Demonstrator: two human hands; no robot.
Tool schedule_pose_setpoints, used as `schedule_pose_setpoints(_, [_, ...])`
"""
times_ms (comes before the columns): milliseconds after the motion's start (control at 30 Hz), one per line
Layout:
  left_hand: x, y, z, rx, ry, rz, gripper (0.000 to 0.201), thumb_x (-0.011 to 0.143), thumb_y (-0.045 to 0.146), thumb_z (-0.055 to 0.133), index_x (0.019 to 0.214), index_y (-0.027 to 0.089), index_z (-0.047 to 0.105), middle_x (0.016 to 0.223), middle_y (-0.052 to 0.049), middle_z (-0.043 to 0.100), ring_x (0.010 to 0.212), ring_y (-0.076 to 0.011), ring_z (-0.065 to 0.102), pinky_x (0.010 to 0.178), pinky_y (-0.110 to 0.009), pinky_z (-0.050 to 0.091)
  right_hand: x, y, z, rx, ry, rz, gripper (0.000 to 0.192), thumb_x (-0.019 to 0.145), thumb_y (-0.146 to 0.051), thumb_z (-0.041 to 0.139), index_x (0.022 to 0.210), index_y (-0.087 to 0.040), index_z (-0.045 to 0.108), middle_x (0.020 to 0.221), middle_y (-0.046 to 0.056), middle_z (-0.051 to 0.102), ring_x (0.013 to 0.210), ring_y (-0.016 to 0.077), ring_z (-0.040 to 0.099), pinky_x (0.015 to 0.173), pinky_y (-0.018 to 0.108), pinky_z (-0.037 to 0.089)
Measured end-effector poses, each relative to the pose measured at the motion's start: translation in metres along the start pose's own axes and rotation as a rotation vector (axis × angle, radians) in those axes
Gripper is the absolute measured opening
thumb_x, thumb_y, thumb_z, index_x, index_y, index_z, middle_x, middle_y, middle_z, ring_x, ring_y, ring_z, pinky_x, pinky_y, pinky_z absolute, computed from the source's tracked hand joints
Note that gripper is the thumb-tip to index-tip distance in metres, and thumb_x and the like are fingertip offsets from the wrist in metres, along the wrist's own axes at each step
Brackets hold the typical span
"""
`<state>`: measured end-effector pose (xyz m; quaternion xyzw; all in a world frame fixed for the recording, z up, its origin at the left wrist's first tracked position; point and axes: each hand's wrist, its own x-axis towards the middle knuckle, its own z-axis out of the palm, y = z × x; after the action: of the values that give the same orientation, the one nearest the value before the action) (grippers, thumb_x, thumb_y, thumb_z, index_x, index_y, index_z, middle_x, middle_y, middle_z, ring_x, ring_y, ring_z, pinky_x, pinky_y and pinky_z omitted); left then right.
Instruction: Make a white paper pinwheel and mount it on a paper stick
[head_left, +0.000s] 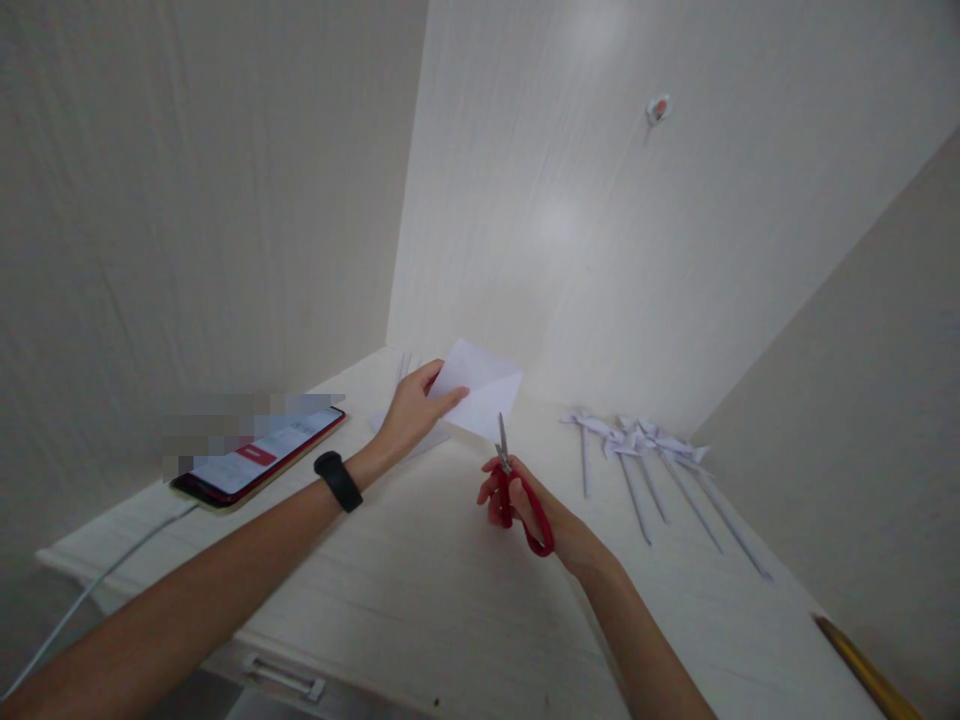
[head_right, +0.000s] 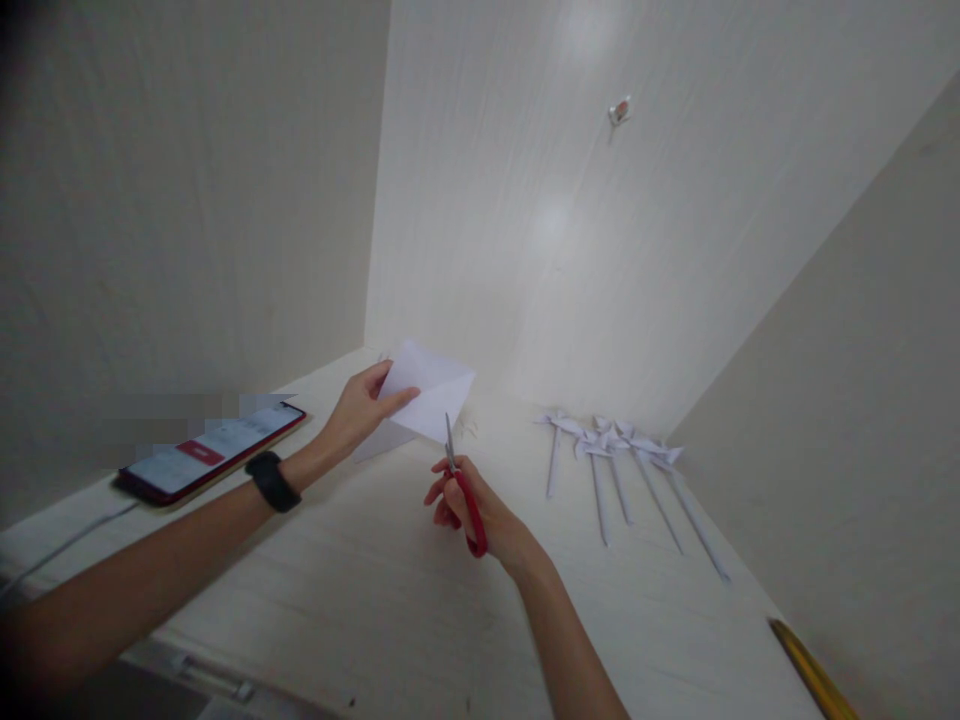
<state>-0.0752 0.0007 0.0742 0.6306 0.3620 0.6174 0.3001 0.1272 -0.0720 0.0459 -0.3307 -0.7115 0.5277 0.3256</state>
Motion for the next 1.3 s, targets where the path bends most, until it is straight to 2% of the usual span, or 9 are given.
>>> schedule_pose_setpoints(633, [-0.0048,-0.0004,0.0019,0.125,-0.008,0.115,0.027,0.074,0.037,0.061,0.087,0.014,0.059,0.075,-0.002,0.058,0.066,-0.0127,0.051,0.057,-0.022,0.041,-0.002,-0.0045,0.0006,0.001,-0.036,-0.016,0.043,0.087,-0.057,0.033,0.109,-0.021,0.042,0.093,0.008,0.057,0.066,0.0119,0.05,0.061,0.028,0.039])
schedule_pose_setpoints(1300, [-0.0056,-0.0025,0.0027,0.149,0.001,0.123,0.024,0.074,0.035,0.062,0.086,0.013,0.06,0.074,-0.001,0.057,0.065,-0.0122,0.049,0.056,-0.022,0.04,-0.0044,-0.0041,-0.0003,0.076,-0.071,0.011,0.041,0.088,-0.056,0.034,0.108,-0.021,0.041,0.092,0.006,0.056,0.067,0.0113,0.05,0.061,0.028,0.038])
